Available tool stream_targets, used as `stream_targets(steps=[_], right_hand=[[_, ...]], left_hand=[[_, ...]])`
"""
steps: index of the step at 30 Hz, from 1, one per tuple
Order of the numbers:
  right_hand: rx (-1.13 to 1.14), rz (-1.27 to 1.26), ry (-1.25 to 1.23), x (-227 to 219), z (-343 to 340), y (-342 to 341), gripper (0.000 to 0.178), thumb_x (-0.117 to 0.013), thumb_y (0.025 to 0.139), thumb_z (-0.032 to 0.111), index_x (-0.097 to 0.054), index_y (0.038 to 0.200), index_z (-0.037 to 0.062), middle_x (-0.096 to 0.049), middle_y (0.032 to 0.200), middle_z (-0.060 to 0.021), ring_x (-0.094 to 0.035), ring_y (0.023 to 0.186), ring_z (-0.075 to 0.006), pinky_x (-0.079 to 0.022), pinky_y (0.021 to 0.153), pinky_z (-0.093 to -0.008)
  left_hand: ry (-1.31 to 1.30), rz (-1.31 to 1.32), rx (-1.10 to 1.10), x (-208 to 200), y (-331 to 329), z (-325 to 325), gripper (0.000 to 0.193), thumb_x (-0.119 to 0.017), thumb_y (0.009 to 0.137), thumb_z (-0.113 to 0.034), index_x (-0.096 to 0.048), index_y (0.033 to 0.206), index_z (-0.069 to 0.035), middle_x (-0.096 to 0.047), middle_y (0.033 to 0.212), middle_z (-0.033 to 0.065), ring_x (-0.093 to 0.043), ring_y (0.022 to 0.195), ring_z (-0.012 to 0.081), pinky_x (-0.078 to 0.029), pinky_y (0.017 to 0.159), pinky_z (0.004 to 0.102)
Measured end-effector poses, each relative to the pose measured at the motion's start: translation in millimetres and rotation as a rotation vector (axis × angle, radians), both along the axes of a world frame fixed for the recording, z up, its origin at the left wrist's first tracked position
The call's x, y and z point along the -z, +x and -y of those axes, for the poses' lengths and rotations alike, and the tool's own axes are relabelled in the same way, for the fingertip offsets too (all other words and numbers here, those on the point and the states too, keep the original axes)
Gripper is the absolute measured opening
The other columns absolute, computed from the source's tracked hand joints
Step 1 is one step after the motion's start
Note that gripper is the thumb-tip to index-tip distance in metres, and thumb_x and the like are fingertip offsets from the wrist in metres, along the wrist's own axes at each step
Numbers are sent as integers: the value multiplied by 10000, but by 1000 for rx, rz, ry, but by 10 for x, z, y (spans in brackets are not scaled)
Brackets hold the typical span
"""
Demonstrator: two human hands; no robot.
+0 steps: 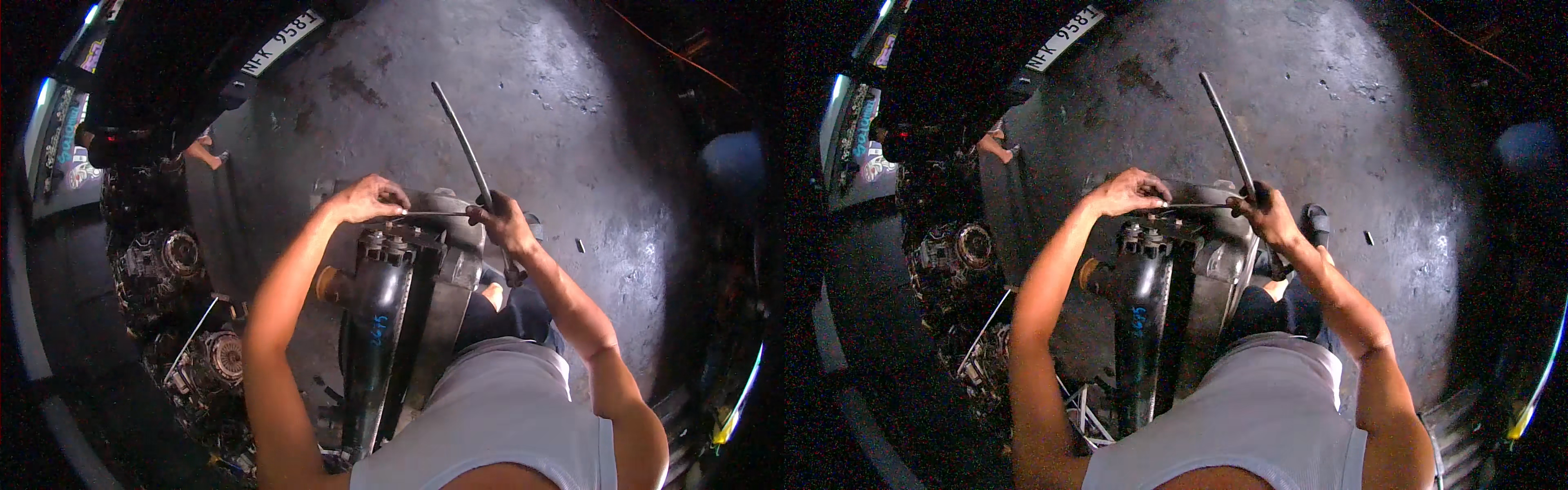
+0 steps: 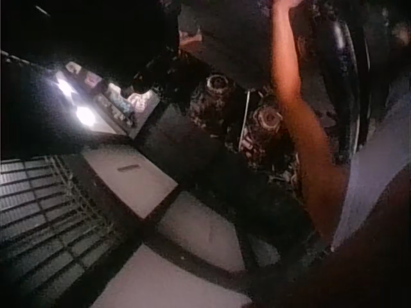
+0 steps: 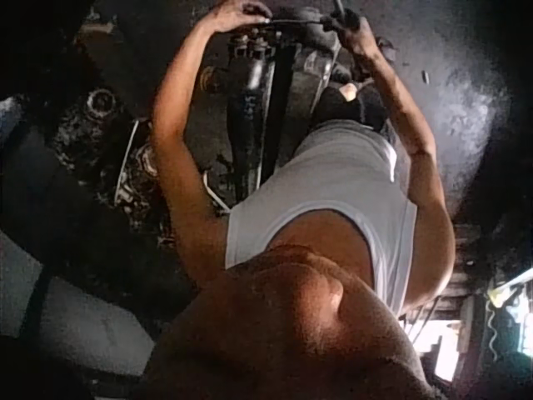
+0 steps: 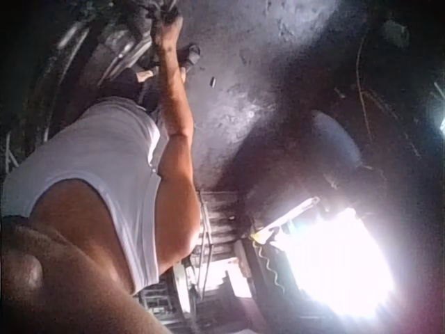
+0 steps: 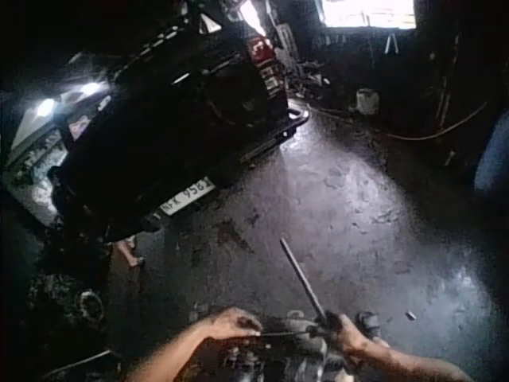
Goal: The person manipulates an automotive radiator, using a wrench to loosen and remove bolts from the mounting brackets while another person assists by holding the unit. They move around the radiator to access different mounting points, handling the bolts and the metal brackets by hand after loosening them with the tool.
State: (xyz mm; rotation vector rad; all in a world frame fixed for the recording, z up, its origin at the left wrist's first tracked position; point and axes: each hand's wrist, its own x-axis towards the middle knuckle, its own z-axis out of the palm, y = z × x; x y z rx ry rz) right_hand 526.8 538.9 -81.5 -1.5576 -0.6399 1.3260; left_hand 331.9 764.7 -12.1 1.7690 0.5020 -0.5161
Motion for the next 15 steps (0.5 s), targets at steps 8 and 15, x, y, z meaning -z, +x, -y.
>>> stream_targets(steps=[8,15], right_hand=[[-42,-6,114,-437,-219,-223,447,-726,777,299,-532,970,-55,-602,803,-112,-545,741,-167,-449,676,-306],[-91,56,191,-483,-218,-267,386,-714,788,230,-535,937,-78,-585,857,-138,-515,858,-170,-428,771,-329]], left_hand=[[12,-58,-109,84,-422,0,183,-622,830,-87,-622,984,12,-646,882,39,-569,828,99,-461,760,266],[57,-76,-17,-29,-464,-70,250,-610,816,-122,-648,1028,5,-670,950,53,-580,855,119,-461,798,277]])
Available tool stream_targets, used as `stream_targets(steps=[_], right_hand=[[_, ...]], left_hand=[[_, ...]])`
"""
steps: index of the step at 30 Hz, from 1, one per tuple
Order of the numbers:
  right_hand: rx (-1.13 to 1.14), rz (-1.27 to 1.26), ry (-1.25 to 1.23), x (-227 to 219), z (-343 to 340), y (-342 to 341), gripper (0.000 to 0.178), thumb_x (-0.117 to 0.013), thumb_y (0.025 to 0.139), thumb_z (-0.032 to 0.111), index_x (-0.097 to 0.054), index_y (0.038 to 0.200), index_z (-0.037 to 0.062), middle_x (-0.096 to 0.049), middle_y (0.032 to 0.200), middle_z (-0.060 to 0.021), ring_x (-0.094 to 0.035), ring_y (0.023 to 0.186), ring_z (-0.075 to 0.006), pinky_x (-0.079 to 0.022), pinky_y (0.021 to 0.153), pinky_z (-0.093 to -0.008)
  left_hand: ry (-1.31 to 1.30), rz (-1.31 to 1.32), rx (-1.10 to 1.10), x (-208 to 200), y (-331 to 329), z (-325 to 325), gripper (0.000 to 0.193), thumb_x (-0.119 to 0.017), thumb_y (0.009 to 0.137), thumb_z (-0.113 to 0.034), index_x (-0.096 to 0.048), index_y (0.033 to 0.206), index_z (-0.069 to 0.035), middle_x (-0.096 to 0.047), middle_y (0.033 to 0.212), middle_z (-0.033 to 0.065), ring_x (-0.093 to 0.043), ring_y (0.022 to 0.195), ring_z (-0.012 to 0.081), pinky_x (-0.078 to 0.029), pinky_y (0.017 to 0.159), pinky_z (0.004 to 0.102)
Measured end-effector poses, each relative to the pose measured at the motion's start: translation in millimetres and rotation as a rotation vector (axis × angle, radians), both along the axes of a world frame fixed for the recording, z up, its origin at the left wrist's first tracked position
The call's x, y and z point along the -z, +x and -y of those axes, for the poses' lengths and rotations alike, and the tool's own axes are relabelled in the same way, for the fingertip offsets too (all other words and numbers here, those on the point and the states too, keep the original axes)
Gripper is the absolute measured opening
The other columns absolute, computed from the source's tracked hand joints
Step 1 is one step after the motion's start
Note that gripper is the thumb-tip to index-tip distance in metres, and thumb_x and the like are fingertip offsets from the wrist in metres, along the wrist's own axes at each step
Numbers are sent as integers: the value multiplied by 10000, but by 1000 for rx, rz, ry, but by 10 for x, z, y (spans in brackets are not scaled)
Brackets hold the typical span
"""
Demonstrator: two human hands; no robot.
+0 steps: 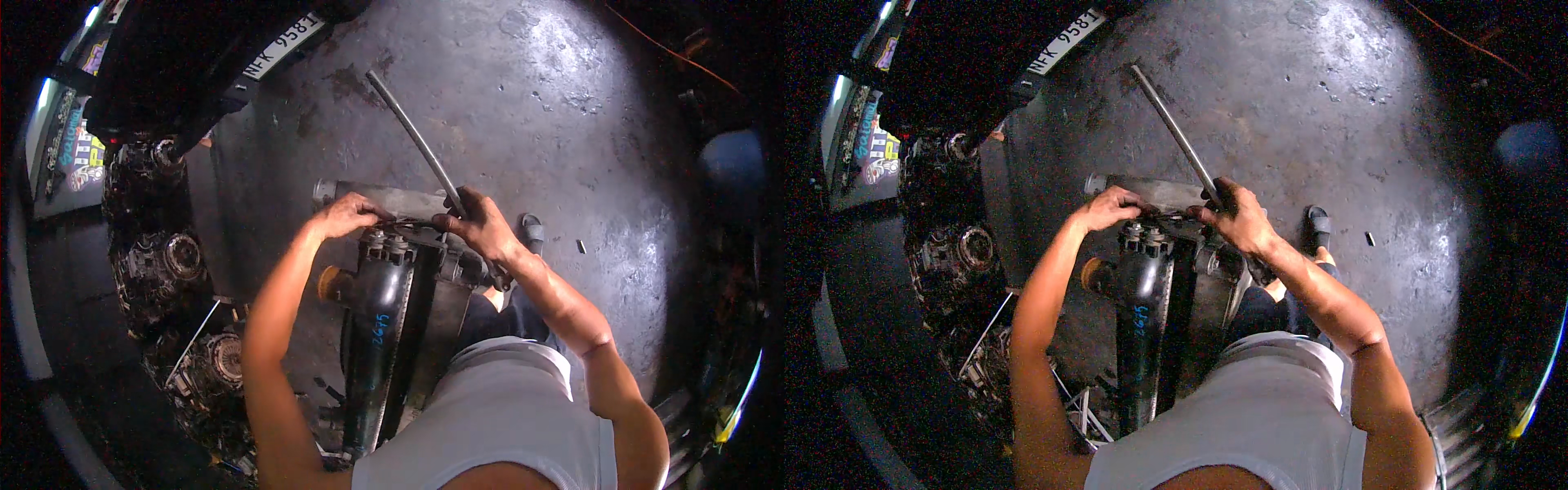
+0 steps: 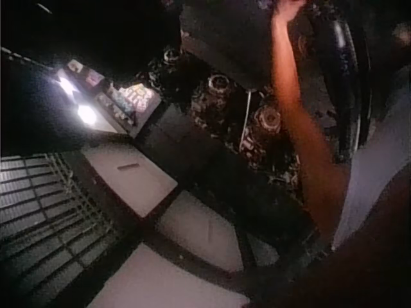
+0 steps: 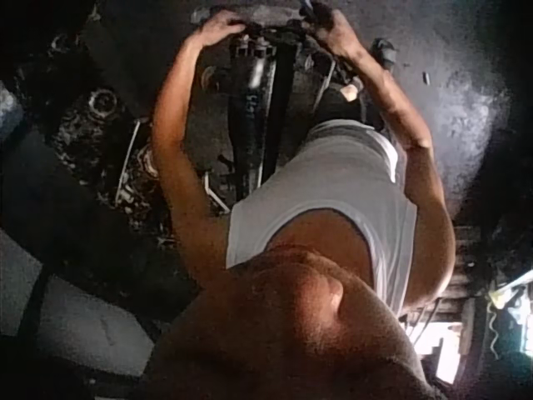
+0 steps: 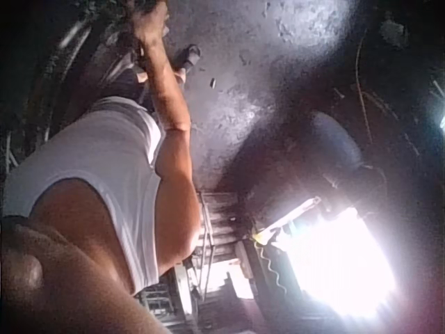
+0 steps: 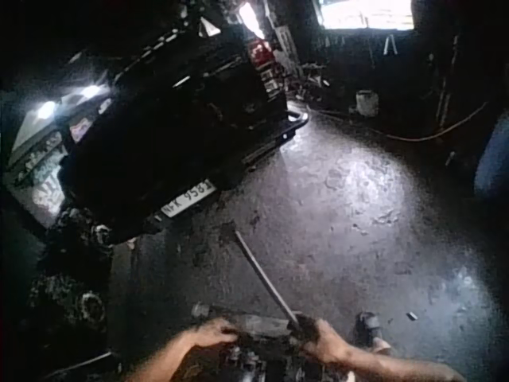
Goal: The person manipulates an automotive radiator, using a wrench to loosen and remove bolts from the mounting brackets while another person assists by holding the unit. They move around the radiator to access different mounting points, handling the bolts and the metal brackets by hand after loosening them with the tool.
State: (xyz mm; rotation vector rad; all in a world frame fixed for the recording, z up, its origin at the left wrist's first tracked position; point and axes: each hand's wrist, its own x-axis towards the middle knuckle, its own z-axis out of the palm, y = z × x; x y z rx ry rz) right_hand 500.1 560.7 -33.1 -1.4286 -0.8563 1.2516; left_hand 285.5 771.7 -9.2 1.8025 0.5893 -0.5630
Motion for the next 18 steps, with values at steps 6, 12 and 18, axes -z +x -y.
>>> stream_targets(steps=[6,12,18], right_hand=[[-49,193,-75,191,73,90,369,-709,768,225,-554,966,-45,-630,848,-204,-611,779,-273,-468,720,-380],[-24,288,-198,837,68,-2,347,-692,774,236,-577,973,-25,-612,854,-252,-603,764,-332,-469,720,-398],[50,-197,-233,914,-15,32,314,-652,830,216,-593,1012,-33,-655,865,-128,-601,762,-187,-493,683,-348]], left_hand=[[-81,54,-87,74,-112,78,244,-602,838,-148,-659,1042,-26,-675,996,56,-596,917,135,-456,844,291],[-28,57,-81,25,-23,124,207,-608,872,-201,-667,996,-46,-667,983,32,-586,941,124,-450,853,284],[-175,93,-165,122,75,63,243,-614,867,-167,-574,1070,-41,-631,970,35,-582,922,121,-461,841,275]])
